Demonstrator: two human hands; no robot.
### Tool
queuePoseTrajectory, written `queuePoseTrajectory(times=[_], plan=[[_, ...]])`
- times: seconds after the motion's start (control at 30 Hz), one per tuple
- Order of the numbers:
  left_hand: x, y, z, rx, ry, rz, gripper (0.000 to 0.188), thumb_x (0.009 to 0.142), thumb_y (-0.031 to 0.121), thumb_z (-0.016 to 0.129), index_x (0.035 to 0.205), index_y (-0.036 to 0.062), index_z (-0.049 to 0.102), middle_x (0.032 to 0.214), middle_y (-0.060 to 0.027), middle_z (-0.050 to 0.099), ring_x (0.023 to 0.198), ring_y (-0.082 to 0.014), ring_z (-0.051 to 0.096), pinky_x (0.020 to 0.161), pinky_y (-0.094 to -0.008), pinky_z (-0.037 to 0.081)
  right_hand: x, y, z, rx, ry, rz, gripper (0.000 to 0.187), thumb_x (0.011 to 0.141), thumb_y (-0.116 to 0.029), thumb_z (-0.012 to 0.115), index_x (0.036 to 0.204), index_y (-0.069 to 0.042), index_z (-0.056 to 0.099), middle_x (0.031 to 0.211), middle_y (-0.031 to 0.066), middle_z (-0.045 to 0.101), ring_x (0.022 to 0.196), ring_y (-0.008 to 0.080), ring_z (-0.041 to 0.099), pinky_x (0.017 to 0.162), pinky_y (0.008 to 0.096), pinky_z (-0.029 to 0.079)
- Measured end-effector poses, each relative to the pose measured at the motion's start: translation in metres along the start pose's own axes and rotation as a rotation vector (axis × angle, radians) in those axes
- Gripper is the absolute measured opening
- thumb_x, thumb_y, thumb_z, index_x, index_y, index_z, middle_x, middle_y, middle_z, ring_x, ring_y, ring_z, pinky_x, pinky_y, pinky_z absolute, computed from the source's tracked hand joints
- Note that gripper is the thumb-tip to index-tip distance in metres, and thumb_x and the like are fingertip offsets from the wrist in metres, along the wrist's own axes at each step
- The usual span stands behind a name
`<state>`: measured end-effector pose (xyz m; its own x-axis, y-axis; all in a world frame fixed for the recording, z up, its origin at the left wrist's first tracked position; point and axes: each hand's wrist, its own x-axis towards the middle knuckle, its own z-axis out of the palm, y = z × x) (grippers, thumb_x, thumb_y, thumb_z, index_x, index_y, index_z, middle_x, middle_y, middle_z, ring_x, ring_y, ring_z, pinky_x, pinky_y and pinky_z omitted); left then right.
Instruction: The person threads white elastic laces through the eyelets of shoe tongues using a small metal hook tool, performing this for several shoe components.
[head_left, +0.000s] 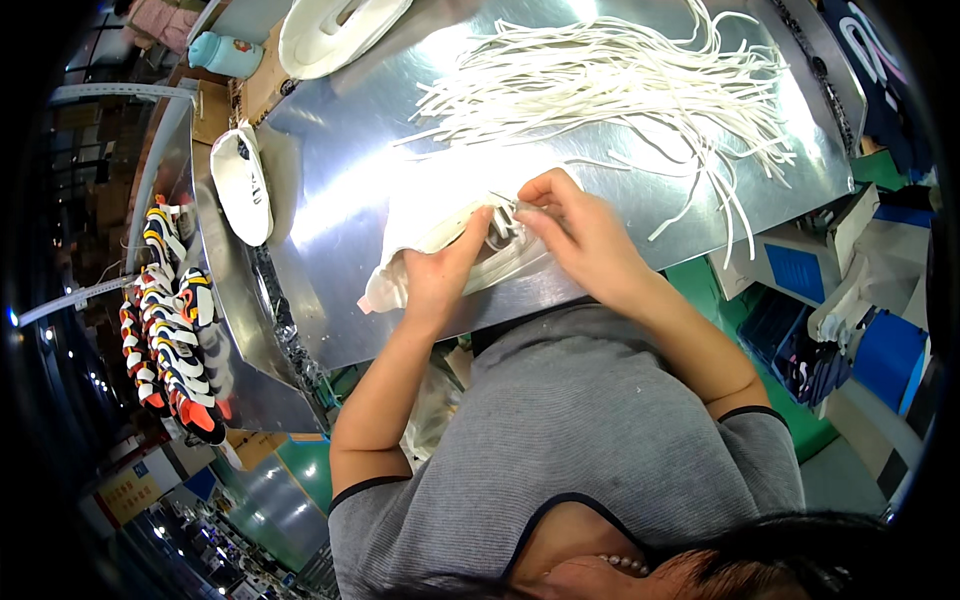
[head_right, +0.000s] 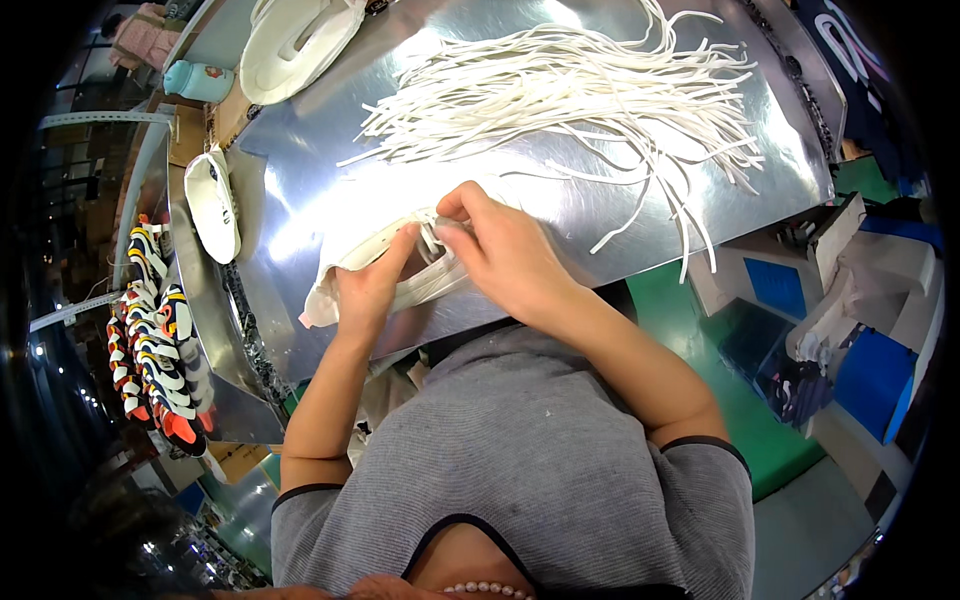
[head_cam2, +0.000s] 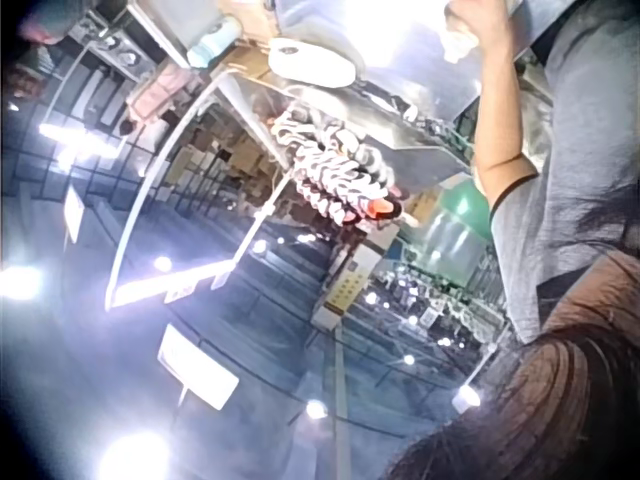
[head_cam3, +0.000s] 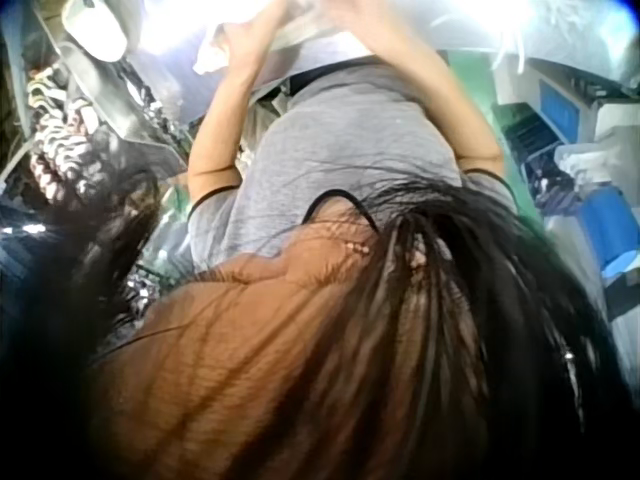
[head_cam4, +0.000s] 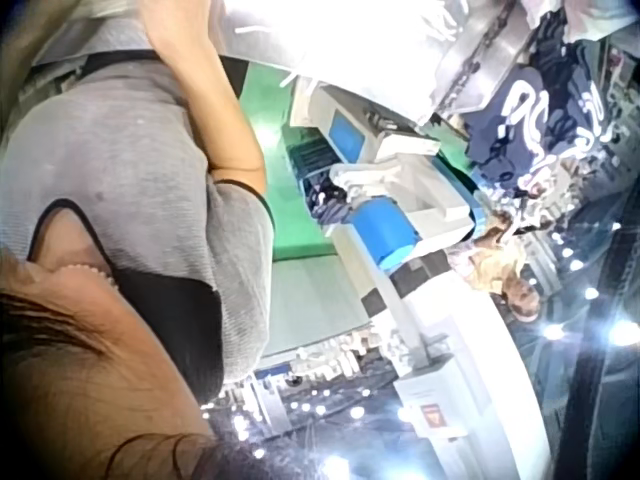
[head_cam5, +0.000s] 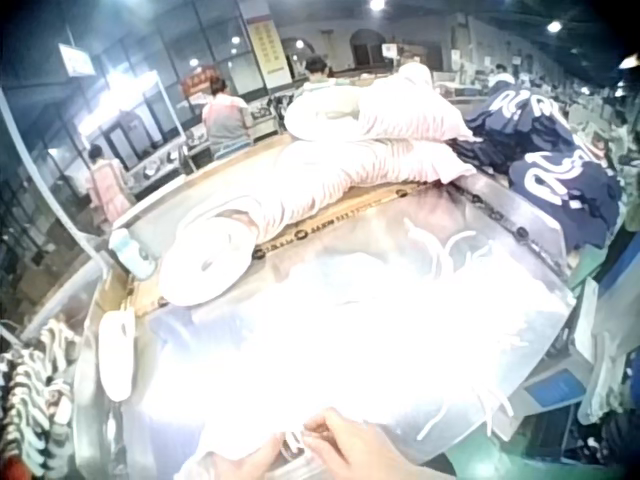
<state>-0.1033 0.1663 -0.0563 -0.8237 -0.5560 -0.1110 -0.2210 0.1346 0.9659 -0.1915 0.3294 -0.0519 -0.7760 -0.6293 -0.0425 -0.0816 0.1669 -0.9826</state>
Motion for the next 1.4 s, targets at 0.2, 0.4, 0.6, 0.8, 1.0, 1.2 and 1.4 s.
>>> queuePoseTrajectory(times=[0.2,0.4,0.6,0.8,1.0,1.2,1.4], plan=[[-0.001,-0.001,-0.003,-0.032,-0.04,-0.039,0.027,0.088,0.005,0.075,0.112,-0.0038,0.067,0.1,-0.007,0.072,0.087,-0.0131,0.067,0.076,-0.0262,0.054,0.003,-0.008,-0.011,-0.233,-0.075,-0.045,0.013,0.095,-0.009,0.063,0.101,0.002,0.062,0.083,0.015,0.069,0.078,0.0256,0.07,0.069,0.0317,0.052],[-0.004,-0.002,-0.004,-0.037,-0.136,-0.049,0.021,0.09,0.004,0.07,0.109,-0.0044,0.066,0.092,-0.0055,0.071,0.08,-0.0129,0.067,0.071,-0.0271,0.053,0.016,0.003,-0.009,-0.3,-0.107,-0.195,0.017,0.093,-0.006,0.062,0.108,-0.001,0.056,0.079,0.0187,0.068,0.073,0.0336,0.069,0.065,0.0385,0.052],[-0.011,-0.01,-0.017,0.052,-0.244,-0.05,0.015,0.094,0.007,0.063,0.106,-0.0021,0.066,0.081,-0.0025,0.066,0.072,-0.0116,0.063,0.065,-0.0266,0.051,0.027,-0.018,0.012,-0.608,-0.268,-0.092,0.029,0.093,-0.007,0.061,0.117,-0.003,0.045,0.078,0.0192,0.068,0.076,0.0385,0.069,0.065,0.0447,0.053],[-0.014,0.006,-0.005,-0.093,-0.333,-0.183,0.027,0.097,0.016,0.059,0.117,-0.0007,0.064,0.093,-0.007,0.068,0.08,-0.0141,0.065,0.072,-0.0316,0.055,0.011,-0.007,0.019,-0.513,-0.121,-0.183,0.022,0.094,-0.008,0.058,0.112,-0.004,0.046,0.076,0.0168,0.067,0.07,0.037,0.067,0.061,0.0451,0.051],[-0.004,-0.001,-0.013,-0.114,-0.357,-0.28,0.023,0.097,0.021,0.063,0.108,0.0007,0.067,0.09,-0.0045,0.068,0.079,-0.0119,0.062,0.072,-0.0267,0.051,0.018,-0.033,-0.016,-0.631,-0.172,-0.196,0.011,0.094,-0.01,0.062,0.103,-0.004,0.058,0.072,0.0135,0.065,0.065,0.0313,0.066,0.06,0.0396,0.05],[0.006,-0.005,-0.012,0.215,-0.337,-0.187,0.033,0.092,0.024,0.072,0.114,-0.0014,0.069,0.108,-0.0123,0.072,0.098,-0.0186,0.068,0.086,-0.0326,0.053,0.025,0.027,0.004,-0.477,0.096,-0.273,0.018,0.095,-0.013,0.062,0.112,-0.008,0.062,0.086,0.0133,0.068,0.076,0.0309,0.067,0.067,0.0386,0.051],[0.011,-0.001,-0.007,0.035,-0.226,-0.157,0.042,0.083,0.011,0.08,0.121,0.0012,0.066,0.112,-0.0097,0.071,0.102,-0.0184,0.067,0.087,-0.0324,0.053,0.028,0.031,0.015,-0.453,0.161,-0.326,0.018,0.094,-0.013,0.063,0.11,-0.006,0.062,0.093,0.0118,0.068,0.078,0.0325,0.068,0.066,0.0411,0.054]])
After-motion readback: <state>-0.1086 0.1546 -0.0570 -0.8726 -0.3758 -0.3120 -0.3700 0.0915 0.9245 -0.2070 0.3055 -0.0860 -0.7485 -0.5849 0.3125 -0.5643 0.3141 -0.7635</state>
